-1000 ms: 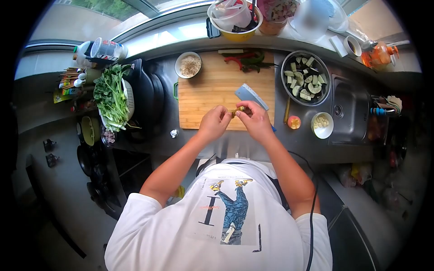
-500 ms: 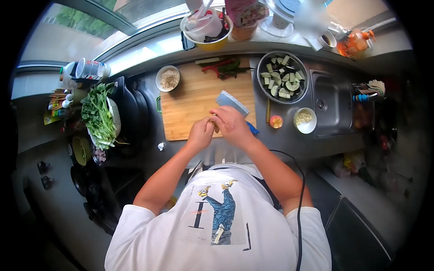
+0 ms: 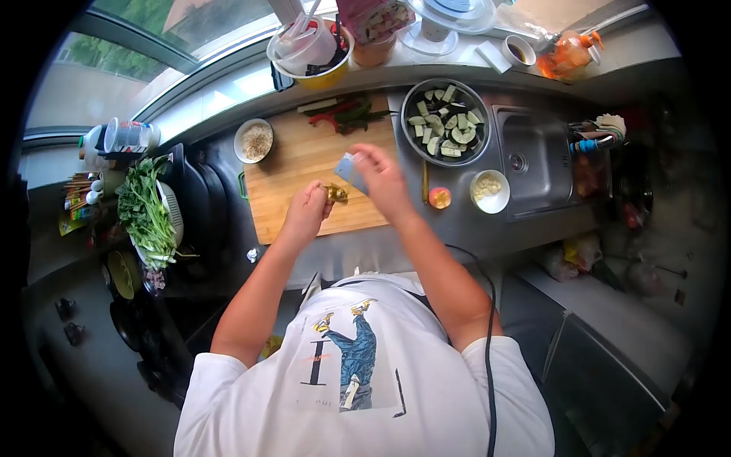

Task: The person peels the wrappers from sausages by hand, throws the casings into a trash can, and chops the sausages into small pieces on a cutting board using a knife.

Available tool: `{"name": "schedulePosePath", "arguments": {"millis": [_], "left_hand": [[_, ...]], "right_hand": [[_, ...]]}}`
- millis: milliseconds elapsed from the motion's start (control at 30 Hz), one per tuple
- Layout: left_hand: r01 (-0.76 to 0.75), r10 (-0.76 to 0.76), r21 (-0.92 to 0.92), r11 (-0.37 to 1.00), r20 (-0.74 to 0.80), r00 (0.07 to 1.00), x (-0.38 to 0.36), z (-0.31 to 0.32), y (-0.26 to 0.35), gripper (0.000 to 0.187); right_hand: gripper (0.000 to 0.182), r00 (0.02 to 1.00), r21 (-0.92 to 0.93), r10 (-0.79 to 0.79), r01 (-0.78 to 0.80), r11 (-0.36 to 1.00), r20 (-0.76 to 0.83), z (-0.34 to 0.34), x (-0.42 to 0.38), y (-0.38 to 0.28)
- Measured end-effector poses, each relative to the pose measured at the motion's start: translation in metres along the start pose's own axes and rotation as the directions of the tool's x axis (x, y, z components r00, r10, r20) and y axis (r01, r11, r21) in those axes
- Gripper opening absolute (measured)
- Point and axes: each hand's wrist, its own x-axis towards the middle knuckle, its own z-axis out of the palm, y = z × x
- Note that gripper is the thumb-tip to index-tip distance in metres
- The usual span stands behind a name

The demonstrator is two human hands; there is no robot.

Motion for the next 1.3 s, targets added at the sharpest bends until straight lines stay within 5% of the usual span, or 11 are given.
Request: {"name": "schedulePosePath", "arguments": {"millis": [100,133,233,267,367,533,633,833,967,1033,1300], "left_hand": [[0.049,-0.049,-0.094,0.994,0.002,0.999,0.002,-0.002,0.023,0.023],[0.036,-0.036,-0.128,0.991,0.007,0.999,0.004,-0.004,0.026,0.023],[0.024,-0.023,-0.136,0.99,0.005,1.0,0.008,-0.009,0.032,0.022],[0.021,-0.021,-0.11,0.994,0.001,1.0,0.01,-0.011,0.034,0.022],[0.039,-0.037,-0.058,0.998,0.038,0.999,0.011,-0.015,0.037,0.023],[0.042,-0.04,-0.071,0.997,0.041,0.998,0.006,-0.004,0.05,0.024],[0.001,0.0,-0.036,0.999,0.027,1.0,0.007,-0.003,0.042,0.024],[-0.033,0.033,-0.013,0.999,0.041,0.999,0.002,0.002,0.056,0.023],[-0.036,0.033,-0.135,0.99,-0.024,0.999,-0.004,0.012,0.068,0.022],[-0.025,0.019,-0.151,0.988,-0.04,0.999,0.002,0.007,0.061,0.02],[-0.018,0.012,-0.214,0.977,-0.031,0.999,0.004,-0.002,0.065,0.017]], "right_hand": [[0.027,0.944,-0.181,-0.057,-0.003,0.983,-0.326,-0.016,0.013,-0.007],[0.026,0.927,-0.412,-0.148,-0.008,0.911,-0.345,-0.022,0.016,-0.001],[0.024,0.961,-0.583,-0.203,0.055,0.811,-0.191,-0.027,0.008,-0.007],[0.024,0.994,-0.332,0.028,-0.062,0.941,-0.108,-0.023,0.0,-0.018],[0.03,0.991,-0.03,0.0,0.004,1.0,0.137,-0.004,-0.013,-0.024],[0.042,0.908,-0.005,0.042,-0.044,0.999,0.417,0.009,-0.011,-0.029],[0.038,0.92,0.151,0.042,-0.108,0.983,0.39,0.013,-0.011,-0.021],[0.023,0.88,0.046,0.194,-0.237,0.97,0.433,0.014,-0.005,-0.011],[0.024,0.897,0.072,0.113,-0.159,0.985,0.427,0.016,-0.001,-0.008],[0.025,0.831,-0.085,0.277,-0.27,0.959,0.482,0.014,-0.006,-0.029],[0.025,0.746,-0.229,0.462,-0.402,0.887,0.48,0.007,-0.004,0.006]]}}
